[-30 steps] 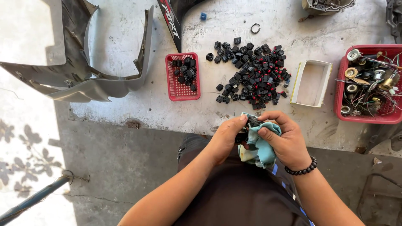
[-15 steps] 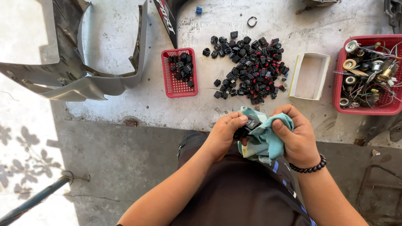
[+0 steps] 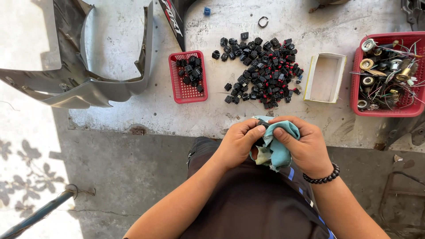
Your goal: Cleaning individual motorcycle handlebar switches with a cloth.
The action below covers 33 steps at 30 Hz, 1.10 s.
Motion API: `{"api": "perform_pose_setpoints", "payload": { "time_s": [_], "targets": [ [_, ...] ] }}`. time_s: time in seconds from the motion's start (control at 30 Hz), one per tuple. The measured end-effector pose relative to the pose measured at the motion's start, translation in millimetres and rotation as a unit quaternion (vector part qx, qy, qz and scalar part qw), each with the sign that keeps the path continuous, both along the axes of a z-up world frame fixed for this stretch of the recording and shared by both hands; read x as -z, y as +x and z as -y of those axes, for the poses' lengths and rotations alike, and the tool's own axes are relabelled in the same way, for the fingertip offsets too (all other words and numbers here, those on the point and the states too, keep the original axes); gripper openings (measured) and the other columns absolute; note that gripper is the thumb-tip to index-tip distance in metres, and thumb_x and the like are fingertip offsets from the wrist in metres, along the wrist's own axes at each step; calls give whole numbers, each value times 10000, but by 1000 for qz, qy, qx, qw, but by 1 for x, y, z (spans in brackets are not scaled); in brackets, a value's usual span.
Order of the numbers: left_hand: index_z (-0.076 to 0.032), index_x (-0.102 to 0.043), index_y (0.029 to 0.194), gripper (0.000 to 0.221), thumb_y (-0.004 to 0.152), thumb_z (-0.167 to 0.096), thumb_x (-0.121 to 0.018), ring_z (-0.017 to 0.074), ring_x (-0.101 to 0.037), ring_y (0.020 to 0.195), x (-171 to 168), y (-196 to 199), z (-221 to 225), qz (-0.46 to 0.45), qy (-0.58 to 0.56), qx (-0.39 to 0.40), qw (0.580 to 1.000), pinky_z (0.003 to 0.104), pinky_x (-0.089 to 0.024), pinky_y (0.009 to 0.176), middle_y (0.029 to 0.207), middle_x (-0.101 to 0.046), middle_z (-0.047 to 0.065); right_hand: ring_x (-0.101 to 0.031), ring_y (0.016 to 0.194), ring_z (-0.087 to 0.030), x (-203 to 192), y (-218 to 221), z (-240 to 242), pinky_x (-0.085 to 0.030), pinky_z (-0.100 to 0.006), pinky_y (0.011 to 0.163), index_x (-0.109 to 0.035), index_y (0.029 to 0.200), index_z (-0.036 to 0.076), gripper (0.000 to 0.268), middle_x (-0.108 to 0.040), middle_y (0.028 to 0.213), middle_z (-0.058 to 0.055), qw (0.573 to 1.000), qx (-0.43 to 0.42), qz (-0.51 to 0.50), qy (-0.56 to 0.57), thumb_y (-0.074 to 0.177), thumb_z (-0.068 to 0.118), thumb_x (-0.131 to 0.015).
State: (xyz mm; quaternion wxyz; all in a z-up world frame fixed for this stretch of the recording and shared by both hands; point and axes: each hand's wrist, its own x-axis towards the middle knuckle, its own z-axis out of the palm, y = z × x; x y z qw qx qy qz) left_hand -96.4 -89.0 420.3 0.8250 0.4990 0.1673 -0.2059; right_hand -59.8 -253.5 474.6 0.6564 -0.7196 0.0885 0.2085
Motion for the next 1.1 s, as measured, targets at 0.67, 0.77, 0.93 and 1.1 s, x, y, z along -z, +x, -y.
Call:
{"api": "perform_pose_setpoints", "payload": {
  "time_s": [0.67, 0.77, 0.93, 1.1],
  "targets": [
    [38, -685, 1073, 229, 1033, -111, -515, 250, -585, 375, -20, -1, -2, -11, -73, -63, 995, 296, -505, 299, 743, -629, 228, -544, 418, -94, 7, 2, -5, -427, -171, 400, -633, 1187, 18, 361, -538, 560, -84, 979, 92, -49, 174, 981, 302, -551],
    [39, -687, 1083, 239, 1033, -105, -502, 254, -587, 369, -20, 0, -3, -9, -64, -42, 997, 299, -503, 293, 731, -638, 239, -603, 624, -106, -2, 8, 4, -493, -208, 571, -647, 1257, 10, 352, -635, 782, -69, 993, -14, -69, 98, 937, 149, -597],
    [32, -699, 1066, 239, 1033, -95, -499, 261, -584, 354, -24, -3, -11, -20, -50, -19, 998, 308, -498, 289, 705, -643, 247, -569, 544, -76, -17, 9, -11, -493, -222, 408, -732, 1207, 35, 381, -645, 623, -52, 996, -71, -22, 46, 827, 46, -696],
    [42, -687, 1042, 242, 1017, -118, -506, 249, -586, 374, -16, -5, -12, -33, -53, -2, 998, 293, -496, 299, 724, -659, 246, -631, 511, -163, 4, -5, -11, -604, -390, 383, -726, 1146, -38, 311, -623, 620, -129, 991, -12, -29, 133, 838, 6, -712]
  ]
}}
